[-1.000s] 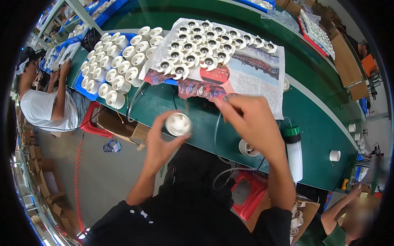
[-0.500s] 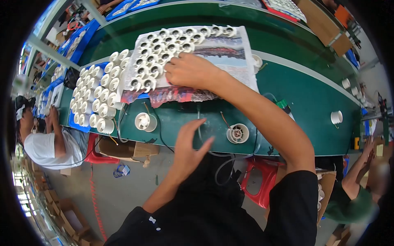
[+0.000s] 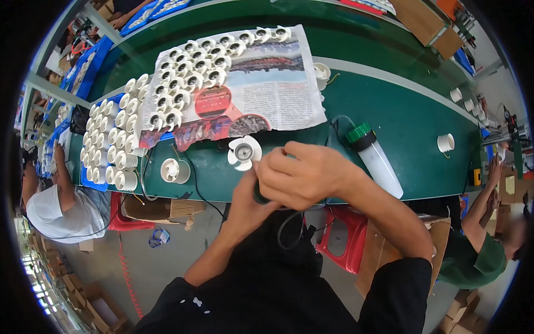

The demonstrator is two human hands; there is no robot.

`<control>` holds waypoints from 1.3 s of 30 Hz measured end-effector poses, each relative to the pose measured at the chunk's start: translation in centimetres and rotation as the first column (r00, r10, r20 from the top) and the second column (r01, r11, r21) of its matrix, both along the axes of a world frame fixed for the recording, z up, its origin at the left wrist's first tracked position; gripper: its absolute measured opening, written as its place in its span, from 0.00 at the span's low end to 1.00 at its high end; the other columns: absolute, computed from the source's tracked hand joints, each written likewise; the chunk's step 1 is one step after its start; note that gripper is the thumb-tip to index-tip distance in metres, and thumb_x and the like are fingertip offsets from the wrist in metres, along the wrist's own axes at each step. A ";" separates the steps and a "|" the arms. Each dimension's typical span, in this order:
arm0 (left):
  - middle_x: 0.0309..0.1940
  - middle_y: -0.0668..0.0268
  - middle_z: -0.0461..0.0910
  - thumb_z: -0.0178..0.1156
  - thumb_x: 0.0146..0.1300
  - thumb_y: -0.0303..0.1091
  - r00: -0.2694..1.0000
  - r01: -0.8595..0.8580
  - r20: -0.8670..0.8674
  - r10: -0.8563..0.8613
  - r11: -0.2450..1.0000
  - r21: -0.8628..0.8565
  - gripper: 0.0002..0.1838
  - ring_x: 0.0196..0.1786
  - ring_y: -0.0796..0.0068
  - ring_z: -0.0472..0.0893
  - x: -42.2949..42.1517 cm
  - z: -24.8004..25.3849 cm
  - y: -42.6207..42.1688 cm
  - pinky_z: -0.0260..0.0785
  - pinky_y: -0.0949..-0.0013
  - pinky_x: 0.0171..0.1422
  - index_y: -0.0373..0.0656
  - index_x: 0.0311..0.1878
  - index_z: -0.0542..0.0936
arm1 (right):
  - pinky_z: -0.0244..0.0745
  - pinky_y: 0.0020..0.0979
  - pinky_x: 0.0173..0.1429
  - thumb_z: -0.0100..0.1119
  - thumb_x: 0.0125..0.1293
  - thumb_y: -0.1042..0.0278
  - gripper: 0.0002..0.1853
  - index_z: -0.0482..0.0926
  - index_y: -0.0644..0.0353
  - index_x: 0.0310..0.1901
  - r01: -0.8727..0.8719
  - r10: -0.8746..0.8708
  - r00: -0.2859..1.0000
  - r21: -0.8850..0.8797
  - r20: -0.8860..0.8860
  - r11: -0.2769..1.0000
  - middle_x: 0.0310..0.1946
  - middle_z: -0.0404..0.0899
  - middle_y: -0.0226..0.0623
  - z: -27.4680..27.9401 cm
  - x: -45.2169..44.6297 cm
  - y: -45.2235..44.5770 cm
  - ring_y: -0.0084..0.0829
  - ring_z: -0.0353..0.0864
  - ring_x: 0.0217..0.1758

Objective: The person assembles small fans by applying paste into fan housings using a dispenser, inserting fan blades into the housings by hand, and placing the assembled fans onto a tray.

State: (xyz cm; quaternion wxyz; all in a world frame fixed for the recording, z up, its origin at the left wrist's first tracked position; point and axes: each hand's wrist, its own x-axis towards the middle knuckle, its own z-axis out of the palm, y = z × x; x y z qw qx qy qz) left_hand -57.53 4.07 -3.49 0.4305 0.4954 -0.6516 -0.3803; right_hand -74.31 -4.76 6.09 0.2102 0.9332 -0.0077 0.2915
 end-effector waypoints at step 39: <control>0.54 0.59 0.74 0.71 0.55 0.37 0.955 0.177 0.279 -0.098 0.945 -0.276 0.33 0.59 0.56 0.72 1.8 2.6 -0.7 0.63 0.56 0.64 0.45 0.65 0.73 | 0.48 0.27 0.26 0.49 0.76 0.65 0.24 0.70 0.65 0.19 0.271 -0.937 0.349 0.958 -0.004 0.097 0.15 0.60 0.26 -8.2 -9.2 8.5 0.17 0.55 0.20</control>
